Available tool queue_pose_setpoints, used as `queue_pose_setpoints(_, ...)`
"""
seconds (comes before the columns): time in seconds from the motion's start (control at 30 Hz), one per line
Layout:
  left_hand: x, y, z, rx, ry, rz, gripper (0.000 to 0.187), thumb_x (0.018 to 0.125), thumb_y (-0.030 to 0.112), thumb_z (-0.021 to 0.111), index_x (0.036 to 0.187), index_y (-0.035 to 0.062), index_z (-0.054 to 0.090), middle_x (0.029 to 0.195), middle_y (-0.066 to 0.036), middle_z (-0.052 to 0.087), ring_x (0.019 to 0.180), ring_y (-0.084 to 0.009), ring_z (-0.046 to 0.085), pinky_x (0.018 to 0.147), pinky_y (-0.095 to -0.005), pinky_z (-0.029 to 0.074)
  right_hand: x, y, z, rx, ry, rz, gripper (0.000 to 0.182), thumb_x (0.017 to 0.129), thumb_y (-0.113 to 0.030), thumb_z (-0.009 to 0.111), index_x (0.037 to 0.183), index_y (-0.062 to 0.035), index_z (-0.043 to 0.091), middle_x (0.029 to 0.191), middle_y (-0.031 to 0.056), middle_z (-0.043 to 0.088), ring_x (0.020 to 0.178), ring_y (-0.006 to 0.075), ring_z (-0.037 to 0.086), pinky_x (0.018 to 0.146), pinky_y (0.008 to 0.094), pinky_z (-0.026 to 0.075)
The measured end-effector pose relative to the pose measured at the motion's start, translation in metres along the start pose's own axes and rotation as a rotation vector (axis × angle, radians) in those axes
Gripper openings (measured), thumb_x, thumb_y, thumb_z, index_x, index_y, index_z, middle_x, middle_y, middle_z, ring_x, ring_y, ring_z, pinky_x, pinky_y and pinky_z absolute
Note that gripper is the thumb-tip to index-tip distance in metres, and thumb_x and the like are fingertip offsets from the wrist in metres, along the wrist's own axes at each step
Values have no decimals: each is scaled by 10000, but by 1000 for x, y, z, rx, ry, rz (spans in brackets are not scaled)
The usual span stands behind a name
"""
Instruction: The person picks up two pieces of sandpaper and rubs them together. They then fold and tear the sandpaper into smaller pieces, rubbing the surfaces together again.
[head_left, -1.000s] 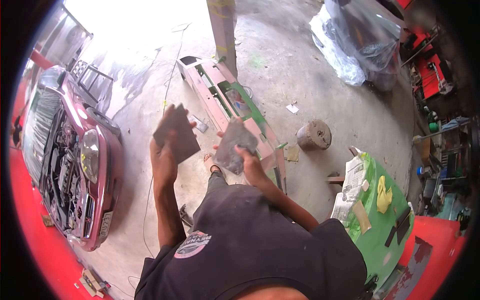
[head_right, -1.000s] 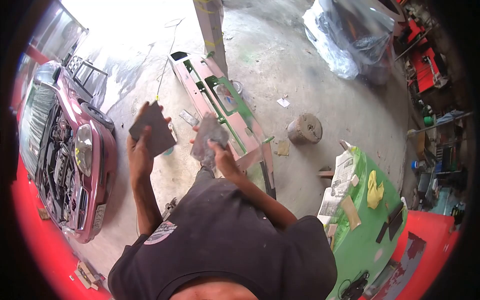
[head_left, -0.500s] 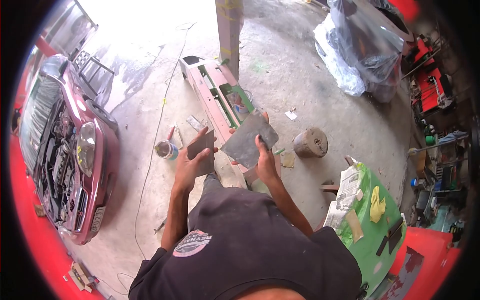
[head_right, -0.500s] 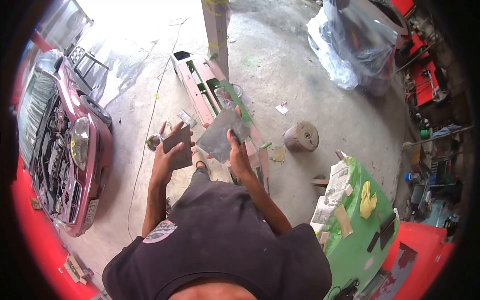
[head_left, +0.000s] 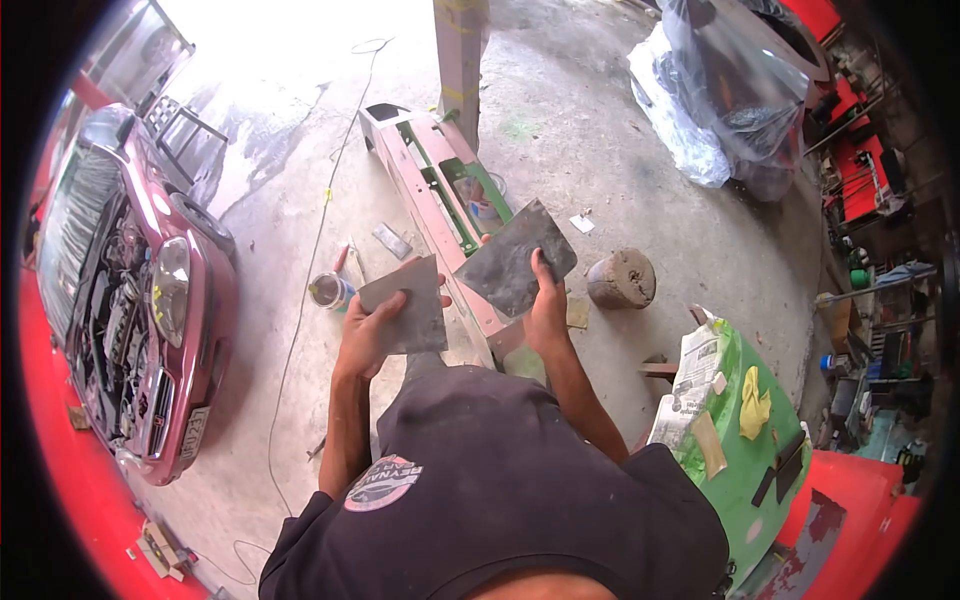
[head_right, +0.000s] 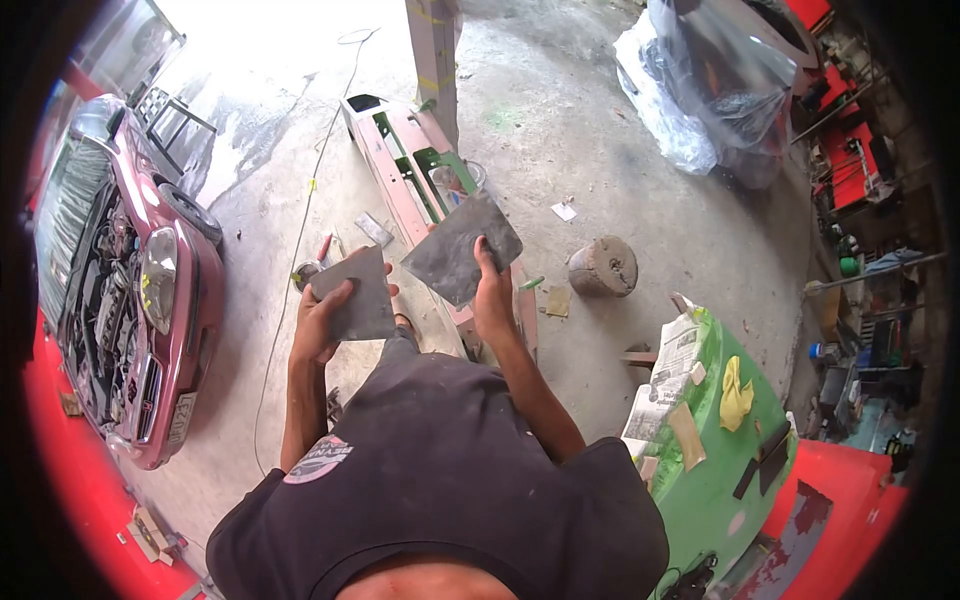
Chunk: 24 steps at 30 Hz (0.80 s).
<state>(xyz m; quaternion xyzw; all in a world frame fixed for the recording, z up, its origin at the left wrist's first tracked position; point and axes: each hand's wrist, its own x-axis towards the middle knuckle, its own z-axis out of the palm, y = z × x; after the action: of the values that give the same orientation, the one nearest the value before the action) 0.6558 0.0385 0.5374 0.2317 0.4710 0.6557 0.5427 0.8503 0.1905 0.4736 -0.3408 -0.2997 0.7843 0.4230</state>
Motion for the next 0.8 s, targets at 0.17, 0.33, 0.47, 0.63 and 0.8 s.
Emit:
queue_pose_setpoints(0.17, -5, -2, -1, 264, -74, 36, 417, 1073, 118, 566, 1437, -85, 569, 1269, -245, 724, 1118, -326, 753, 911, -441, 647, 3, -2, -10, -83, -57, -58, 545, 1090, -384, 601, 1444, 26, 545, 1377, 92, 608, 1228, 163, 565, 1042, 304, 447)
queue_pose_setpoints(0.33, -2, -4, 12, 441, -76, 161, 373, 1096, 123, 540, 1393, -94, 601, 1257, -189, 745, 1096, -251, 749, 910, -354, 617, 6, 3, -24, -157, 43, -52, 627, 1060, -471, 634, 1446, 18, 562, 1323, 57, 616, 1117, 121, 543, 919, 251, 428)
queue_pose_setpoints(0.47, 0, -10, 20, 532, -4, 219, 344, 1061, -15, 518, 1386, -51, 622, 1236, -175, 754, 1130, -196, 716, 967, -334, 565, 6, 1, -30, -213, 30, -47, 627, 1068, -481, 614, 1448, 15, 566, 1327, 54, 617, 1132, 124, 541, 931, 257, 426)
queue_pose_setpoints(0.63, 0, -20, 34, 1024, -61, 519, 592, 905, -150, 540, 1480, -10, 551, 1412, -229, 635, 1321, -369, 621, 1082, -408, 520, -10, -12, 1, -156, 16, -61, 505, 1122, -377, 523, 1426, 24, 569, 1383, 92, 624, 1241, 170, 571, 1049, 309, 451)
queue_pose_setpoints(0.8, -4, -38, 40, 1273, -82, 502, 769, 785, -152, 567, 1534, -6, 479, 1505, -212, 564, 1433, -366, 510, 1163, -443, 461, -13, -22, 14, -112, -98, -17, 571, 1146, -413, 413, 1458, 54, 514, 1402, 171, 651, 1278, 292, 646, 1121, 428, 496)
